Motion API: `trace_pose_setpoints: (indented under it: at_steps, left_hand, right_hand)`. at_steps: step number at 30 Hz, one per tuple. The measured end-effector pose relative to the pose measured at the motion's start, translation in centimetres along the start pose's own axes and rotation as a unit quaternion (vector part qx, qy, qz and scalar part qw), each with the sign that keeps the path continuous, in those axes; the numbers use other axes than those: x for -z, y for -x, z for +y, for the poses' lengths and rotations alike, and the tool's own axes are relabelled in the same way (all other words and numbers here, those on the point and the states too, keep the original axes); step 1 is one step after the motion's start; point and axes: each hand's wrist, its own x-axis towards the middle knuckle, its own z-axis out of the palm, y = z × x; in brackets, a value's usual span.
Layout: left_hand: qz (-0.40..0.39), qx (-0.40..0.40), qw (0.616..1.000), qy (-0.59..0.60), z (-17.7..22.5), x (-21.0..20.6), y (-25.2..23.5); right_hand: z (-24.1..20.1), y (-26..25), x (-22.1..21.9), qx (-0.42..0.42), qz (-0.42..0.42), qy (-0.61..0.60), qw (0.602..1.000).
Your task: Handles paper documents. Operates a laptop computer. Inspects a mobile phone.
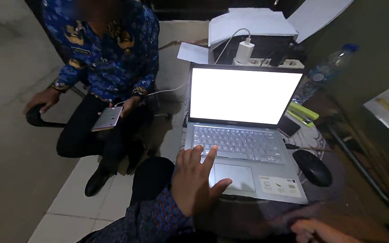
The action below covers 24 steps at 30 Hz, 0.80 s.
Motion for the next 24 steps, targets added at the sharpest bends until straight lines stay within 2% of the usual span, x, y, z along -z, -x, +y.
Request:
trace_pose_setpoints:
  at_steps: [4,7,9,15,18,24]
  left_hand:
    - [-0.002,0.003,1.0,-0.008,0.1,0.0,-0.1]
    - [-0.001,0.005,1.0,-0.009,0.2,0.0,0.0]
    - [-0.003,0.003,1.0,-0.004,0.2,0.0,0.0]
    - [-0.006,-0.008,1.0,-0.005,0.0,0.1,0.1]
    - [-0.001,-0.014,1.0,-0.005,-0.1,-0.1,0.0]
    - [0.003,-0.018,1.0,-0.012,-0.2,-0.2,-0.3]
  right_hand:
    - [-1.0,-2.3,1.8,0.022,0.126,0.071,0.989]
    - [0.5,-5.3,1.4,0.04,0.247,0.172,0.953]
    - [1.5,-7.7,0.9,0.054,0.298,0.196,0.933]
    - [2.2,-12.8,-0.4,0.015,0.334,0.193,0.923]
    - [4.0,-14.0,-1.5,0.012,0.349,0.212,0.913]
    - [4.7,-14.8,-2.5,-0.007,0.264,0.292,0.919]
